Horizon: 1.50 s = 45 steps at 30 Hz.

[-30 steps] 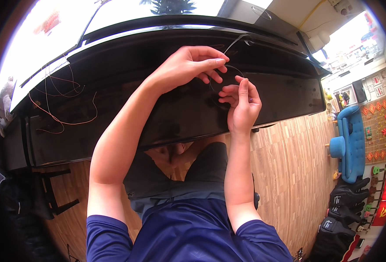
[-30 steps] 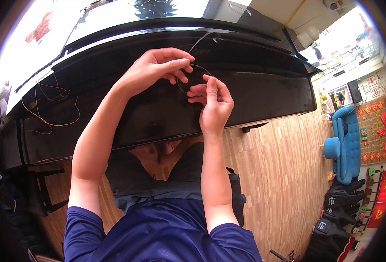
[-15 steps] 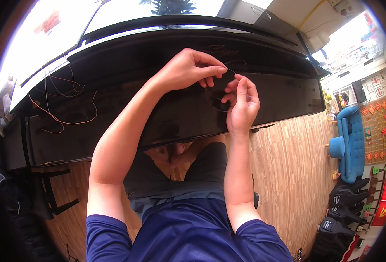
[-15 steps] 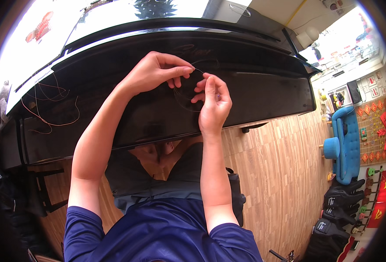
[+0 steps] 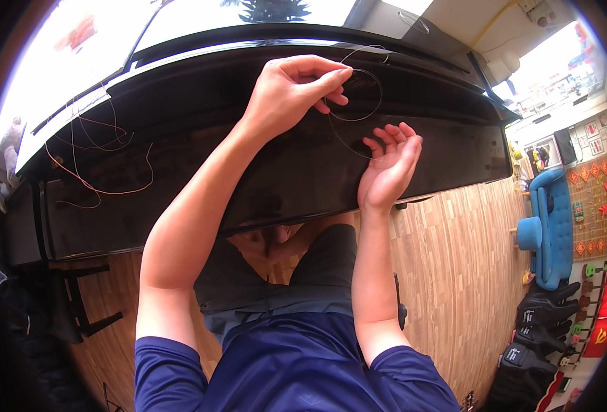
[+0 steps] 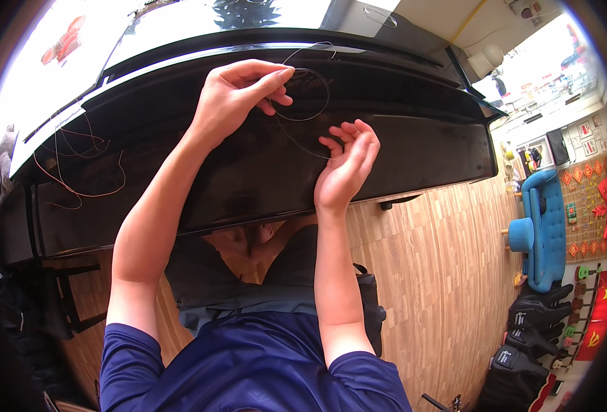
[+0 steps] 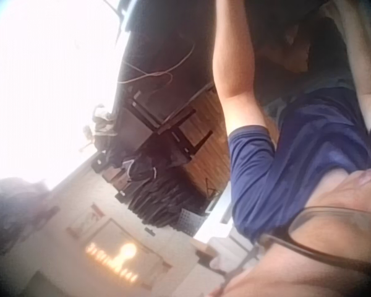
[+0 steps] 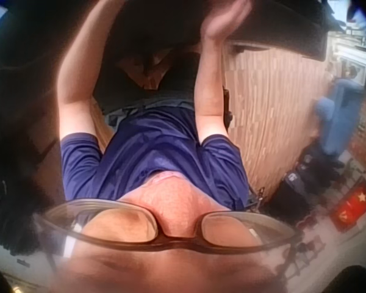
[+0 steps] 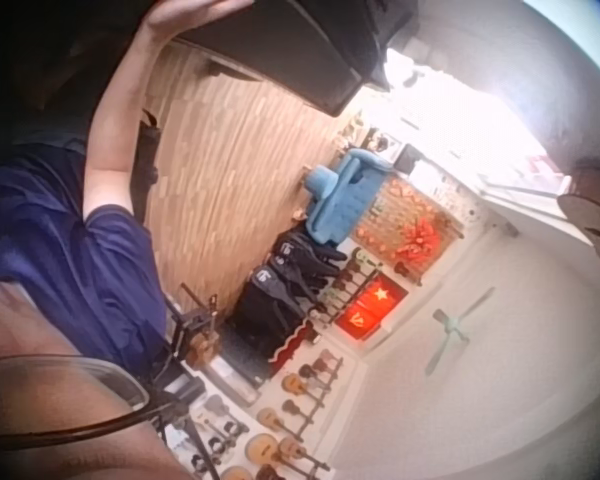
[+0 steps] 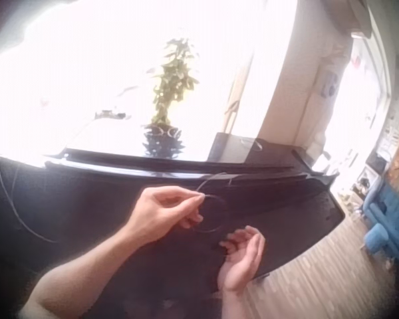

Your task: The person manipulates a thin copper wire with both hands, bending and twisting it into a loop shape on a black piano surface. The person repeatedly adjusts the loop and straightens the wire ends, then places the formed loop on the piano.

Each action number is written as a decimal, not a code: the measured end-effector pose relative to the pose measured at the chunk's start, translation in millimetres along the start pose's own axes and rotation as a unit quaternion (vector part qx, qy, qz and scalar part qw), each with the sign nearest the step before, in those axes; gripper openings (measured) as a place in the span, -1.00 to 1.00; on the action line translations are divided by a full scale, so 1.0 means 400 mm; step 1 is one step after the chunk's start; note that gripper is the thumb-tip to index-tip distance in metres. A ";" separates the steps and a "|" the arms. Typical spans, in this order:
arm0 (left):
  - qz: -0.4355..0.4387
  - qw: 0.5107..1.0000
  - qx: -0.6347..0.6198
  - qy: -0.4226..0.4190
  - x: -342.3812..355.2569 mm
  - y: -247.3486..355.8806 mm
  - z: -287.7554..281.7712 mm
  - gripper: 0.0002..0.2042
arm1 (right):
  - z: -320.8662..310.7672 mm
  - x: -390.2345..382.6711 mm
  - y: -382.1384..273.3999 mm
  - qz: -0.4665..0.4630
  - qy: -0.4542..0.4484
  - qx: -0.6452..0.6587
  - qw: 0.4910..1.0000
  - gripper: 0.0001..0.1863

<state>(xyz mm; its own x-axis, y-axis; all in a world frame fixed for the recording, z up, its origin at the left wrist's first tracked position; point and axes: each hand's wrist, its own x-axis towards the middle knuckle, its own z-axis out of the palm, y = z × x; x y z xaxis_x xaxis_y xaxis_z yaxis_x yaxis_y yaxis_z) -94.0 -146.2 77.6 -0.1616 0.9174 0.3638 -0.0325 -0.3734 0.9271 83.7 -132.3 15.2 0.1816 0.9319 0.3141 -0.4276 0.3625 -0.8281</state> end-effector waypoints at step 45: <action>0.066 0.968 0.213 -0.115 -0.013 -0.045 0.008 -0.83 | -0.019 0.003 -0.006 0.066 -0.040 0.031 0.997 -0.82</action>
<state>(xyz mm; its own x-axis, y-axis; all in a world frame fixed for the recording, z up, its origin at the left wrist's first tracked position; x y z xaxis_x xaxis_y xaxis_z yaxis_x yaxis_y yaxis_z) -89.6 -143.9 59.4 0.0881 0.8903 0.4469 0.3903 -0.4436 0.8068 91.7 -132.3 14.2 0.0508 0.9688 0.2427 -0.4968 0.2353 -0.8354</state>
